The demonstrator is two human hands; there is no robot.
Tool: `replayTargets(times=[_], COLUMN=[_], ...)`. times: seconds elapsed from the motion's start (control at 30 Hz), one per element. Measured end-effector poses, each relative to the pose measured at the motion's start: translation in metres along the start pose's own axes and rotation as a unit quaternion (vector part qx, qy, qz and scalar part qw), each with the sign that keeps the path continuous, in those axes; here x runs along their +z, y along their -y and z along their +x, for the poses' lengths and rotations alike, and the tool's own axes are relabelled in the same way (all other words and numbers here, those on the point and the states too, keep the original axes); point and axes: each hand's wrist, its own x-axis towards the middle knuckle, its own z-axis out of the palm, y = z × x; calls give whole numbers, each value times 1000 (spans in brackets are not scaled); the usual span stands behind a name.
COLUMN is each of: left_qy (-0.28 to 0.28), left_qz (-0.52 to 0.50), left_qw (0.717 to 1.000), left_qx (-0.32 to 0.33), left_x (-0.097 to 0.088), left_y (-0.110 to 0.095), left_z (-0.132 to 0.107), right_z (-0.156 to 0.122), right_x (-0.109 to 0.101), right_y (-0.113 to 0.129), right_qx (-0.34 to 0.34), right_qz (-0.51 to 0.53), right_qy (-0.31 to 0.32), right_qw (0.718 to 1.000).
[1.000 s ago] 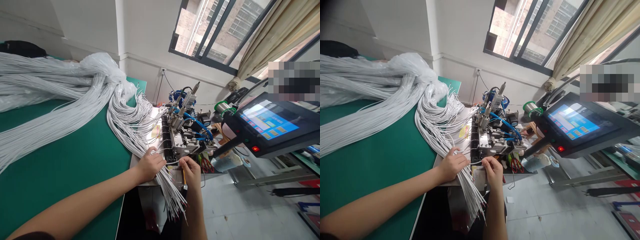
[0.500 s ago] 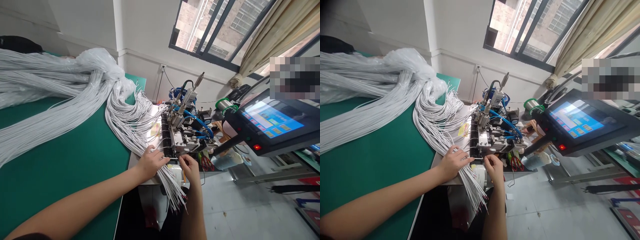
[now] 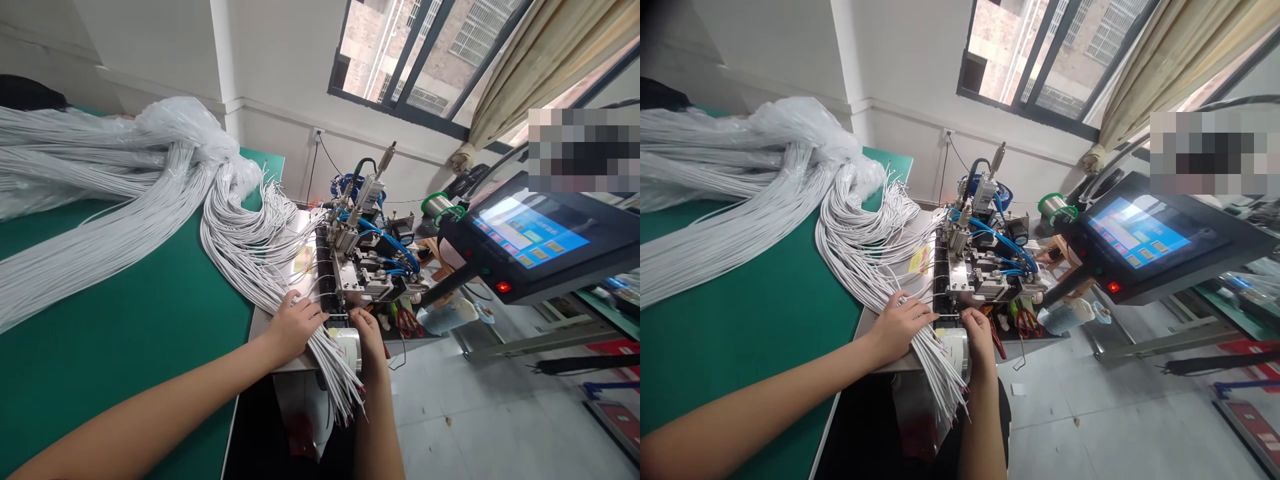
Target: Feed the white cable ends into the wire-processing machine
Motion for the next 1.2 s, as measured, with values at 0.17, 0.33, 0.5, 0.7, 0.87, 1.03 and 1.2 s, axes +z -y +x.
replayTargets(times=[0.17,0.33,0.5,0.7,0.87,1.03,1.2], left_qy=[-11,-33,-18,-60,-84,-78,-96], left_qz=[5,15,53,44,50,45,83], left_qw=[1000,999,998,997,995,996,992], left_qx=[5,-7,-31,-4,5,23,-15], left_x=[0,1,1,-4,-7,-6,-7], left_y=[0,0,0,-2,-2,0,-5], left_z=[-1,-3,-4,-1,0,-2,1], right_z=[-4,-12,-27,-51,-61,-57,-45], right_x=[-5,-17,-22,-10,8,20,21], right_y=[-5,-2,16,45,68,73,63], right_qx=[-10,-64,-106,-154,-208,-220,-245], right_qz=[-7,-90,-161,-260,-343,-358,-345], right_qy=[-16,-61,-74,1,94,109,57], right_qw=[1000,992,979,953,911,901,904])
